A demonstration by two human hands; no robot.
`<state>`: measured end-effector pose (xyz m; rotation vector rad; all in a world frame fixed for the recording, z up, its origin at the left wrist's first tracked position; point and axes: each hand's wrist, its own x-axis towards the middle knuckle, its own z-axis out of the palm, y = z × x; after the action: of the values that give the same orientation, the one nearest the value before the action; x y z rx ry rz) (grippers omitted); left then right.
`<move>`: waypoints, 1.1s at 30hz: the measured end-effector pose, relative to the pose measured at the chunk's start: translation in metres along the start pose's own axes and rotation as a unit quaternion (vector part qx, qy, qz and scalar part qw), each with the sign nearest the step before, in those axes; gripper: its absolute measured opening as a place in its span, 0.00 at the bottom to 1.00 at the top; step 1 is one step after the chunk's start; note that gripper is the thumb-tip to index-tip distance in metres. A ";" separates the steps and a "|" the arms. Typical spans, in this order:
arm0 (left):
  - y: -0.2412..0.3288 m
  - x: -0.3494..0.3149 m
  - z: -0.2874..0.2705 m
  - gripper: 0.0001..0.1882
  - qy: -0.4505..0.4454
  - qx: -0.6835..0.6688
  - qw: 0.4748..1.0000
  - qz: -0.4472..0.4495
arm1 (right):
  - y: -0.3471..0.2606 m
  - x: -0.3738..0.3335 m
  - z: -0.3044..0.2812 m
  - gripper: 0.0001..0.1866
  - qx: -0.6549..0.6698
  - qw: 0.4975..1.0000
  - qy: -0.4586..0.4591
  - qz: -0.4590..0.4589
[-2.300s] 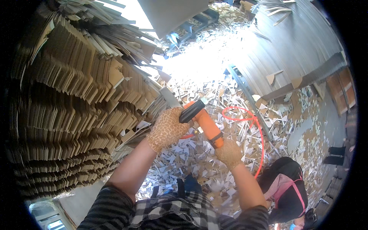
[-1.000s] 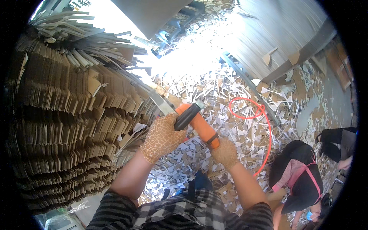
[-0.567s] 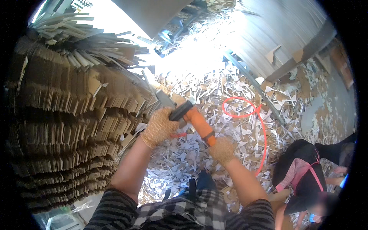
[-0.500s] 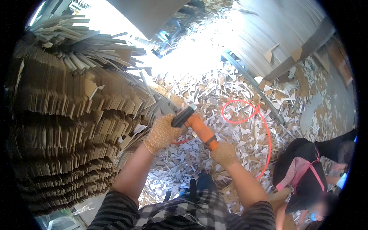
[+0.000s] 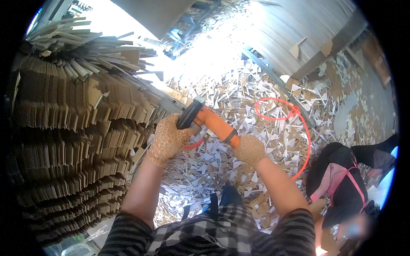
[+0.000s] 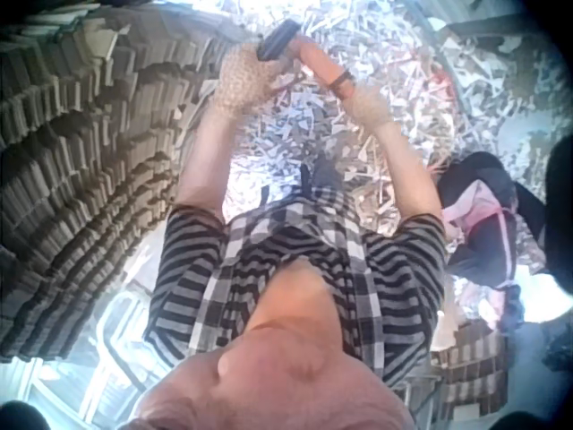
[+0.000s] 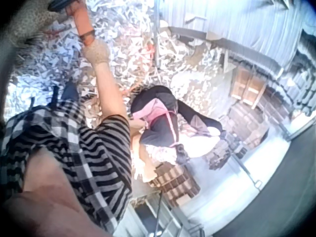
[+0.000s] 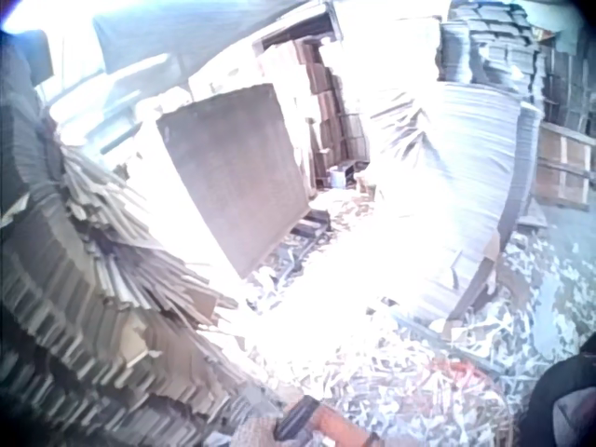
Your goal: The person uses a handheld power saw to cut through a large, stacked pile of cardboard sheets. The person holds the saw with both hands and repeatedly cuts into the stack, creating a large amount of cardboard debris on the floor.
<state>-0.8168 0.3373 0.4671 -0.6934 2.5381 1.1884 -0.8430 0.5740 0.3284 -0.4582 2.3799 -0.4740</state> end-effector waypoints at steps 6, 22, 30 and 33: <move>-0.018 0.005 0.031 0.15 -0.085 -0.034 0.996 0.003 | 0.029 -0.027 0.029 0.17 -0.005 0.999 -0.024 0.045; 0.006 0.015 -0.020 0.16 0.035 -0.016 0.999 0.019 | -0.019 0.041 -0.028 0.17 -0.062 0.998 -0.001 -0.005; -0.010 0.027 -0.011 0.14 -0.001 0.018 0.999 0.047 | -0.012 0.027 0.016 0.17 0.019 0.999 0.043 0.016; -0.021 0.005 0.014 0.14 -0.052 0.009 0.997 0.050 | 0.006 -0.011 0.032 0.16 0.001 1.000 0.022 0.021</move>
<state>-0.8100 0.3347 0.4430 -0.4924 2.5198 1.1978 -0.8150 0.5774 0.3090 -0.4002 2.4263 -0.4735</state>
